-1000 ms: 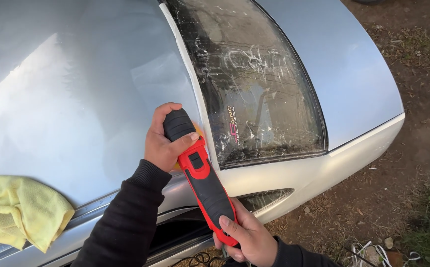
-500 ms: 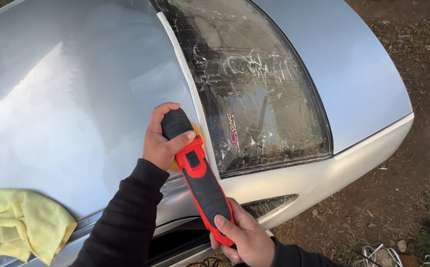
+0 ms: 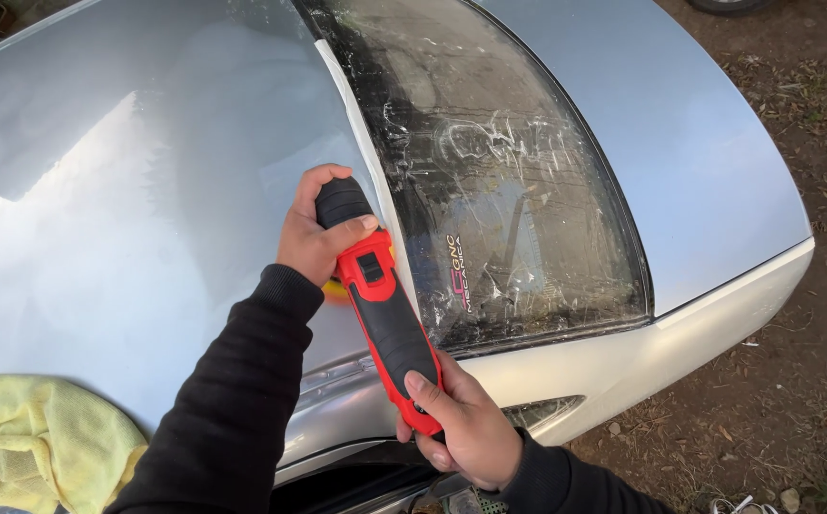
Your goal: The person wipes the hood of a silver car with a yellow cloth, applies a white polishing compound from a yellow bottle, and then uses a red electric polisher to buff the surface. The person moves the polisher across the hood in circular motions while holding the cloth in the other hand.
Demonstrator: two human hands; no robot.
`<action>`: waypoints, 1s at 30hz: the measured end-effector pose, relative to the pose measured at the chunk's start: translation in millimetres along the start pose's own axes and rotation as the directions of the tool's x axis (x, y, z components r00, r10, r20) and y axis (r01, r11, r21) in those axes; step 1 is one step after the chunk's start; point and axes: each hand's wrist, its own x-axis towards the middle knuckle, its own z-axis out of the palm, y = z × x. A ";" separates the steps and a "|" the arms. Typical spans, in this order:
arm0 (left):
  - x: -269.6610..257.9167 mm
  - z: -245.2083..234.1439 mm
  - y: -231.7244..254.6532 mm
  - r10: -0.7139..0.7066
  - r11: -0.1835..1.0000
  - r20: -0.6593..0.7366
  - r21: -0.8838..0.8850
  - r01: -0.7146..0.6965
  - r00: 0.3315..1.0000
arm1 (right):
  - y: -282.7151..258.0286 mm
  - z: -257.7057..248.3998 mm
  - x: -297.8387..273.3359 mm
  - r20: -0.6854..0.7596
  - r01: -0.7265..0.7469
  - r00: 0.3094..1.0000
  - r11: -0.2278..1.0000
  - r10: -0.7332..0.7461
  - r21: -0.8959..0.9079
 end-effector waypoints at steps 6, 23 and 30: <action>4.1 -13.9 1.2 0.005 1.000 -0.014 0.010 -0.005 1.000 | -2.5 8.1 11.0 0.013 0.014 1.000 0.999 -0.014 -0.033; -71.6 -111.5 7.7 0.084 0.989 -0.199 -0.105 -0.106 0.976 | 17.3 81.6 27.5 0.209 0.005 0.976 0.950 0.064 -0.313; -71.5 -149.4 11.0 0.071 0.984 -0.228 -0.146 -0.106 0.971 | 14.8 111.6 50.2 0.294 0.024 0.952 0.939 0.083 -0.342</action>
